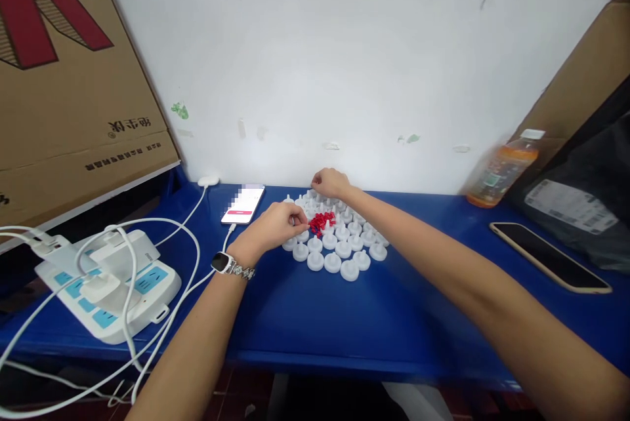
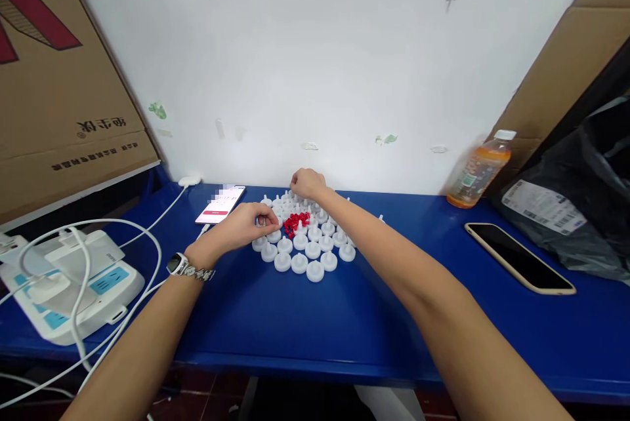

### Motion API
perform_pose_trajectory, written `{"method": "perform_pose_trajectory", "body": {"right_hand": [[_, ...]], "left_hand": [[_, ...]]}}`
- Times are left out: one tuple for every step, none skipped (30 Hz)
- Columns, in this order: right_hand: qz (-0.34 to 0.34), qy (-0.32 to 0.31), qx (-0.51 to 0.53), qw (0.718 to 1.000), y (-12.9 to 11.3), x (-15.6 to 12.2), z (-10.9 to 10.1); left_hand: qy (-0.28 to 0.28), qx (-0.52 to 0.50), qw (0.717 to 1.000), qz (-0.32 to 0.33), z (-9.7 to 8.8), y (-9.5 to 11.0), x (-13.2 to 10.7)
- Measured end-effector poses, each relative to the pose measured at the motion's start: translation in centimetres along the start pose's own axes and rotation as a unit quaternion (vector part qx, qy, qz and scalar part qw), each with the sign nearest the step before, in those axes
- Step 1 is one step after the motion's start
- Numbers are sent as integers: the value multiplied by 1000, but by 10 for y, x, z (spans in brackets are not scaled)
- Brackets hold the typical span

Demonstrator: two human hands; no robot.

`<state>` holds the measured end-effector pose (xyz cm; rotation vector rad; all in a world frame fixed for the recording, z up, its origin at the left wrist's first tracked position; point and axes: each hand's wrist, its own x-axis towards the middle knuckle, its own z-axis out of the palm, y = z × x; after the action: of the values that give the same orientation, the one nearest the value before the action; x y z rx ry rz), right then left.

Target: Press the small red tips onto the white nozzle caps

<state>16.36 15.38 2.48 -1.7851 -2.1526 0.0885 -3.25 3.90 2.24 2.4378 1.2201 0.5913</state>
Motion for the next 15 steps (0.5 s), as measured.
{"method": "perform_pose_trajectory", "body": {"right_hand": [[1,4,7,1000,2,-3,-2],[0,14,15,1000,4,-7,-4],[-3,27,24,999,6,-14,-7],[-10,40,32,999,9,-21,-9],[-20,53,37,998,13,-31,-11],[-32,63,40,997,17,-41,-13],[-46,67,43,996,20,-52,-14],[-59,71,48,995,24,-63,-15],[-76,68,52,993,27,-73,-16],[-95,61,56,992,29,-82,-17],[-113,52,56,991,31,-87,-18],[-128,41,53,989,32,-91,-20],[-140,31,46,989,32,-91,-21],[-147,22,36,988,31,-89,-22],[-150,14,25,988,29,-86,-22]], "left_hand": [[9,12,1000,9,0,0,0],[23,26,999,20,0,0,0],[40,40,998,30,1,0,0],[58,53,996,39,2,0,0],[73,63,994,45,3,0,0],[84,70,993,48,4,1,1],[89,76,992,52,6,1,1],[90,82,991,57,8,2,2],[90,89,990,61,9,3,2],[87,97,989,64,11,4,3],[83,103,989,66,13,5,3],[77,109,989,67,16,6,4],[70,114,989,65,18,7,4],[63,118,989,63,20,7,4],[58,124,989,60,21,7,4]]}}
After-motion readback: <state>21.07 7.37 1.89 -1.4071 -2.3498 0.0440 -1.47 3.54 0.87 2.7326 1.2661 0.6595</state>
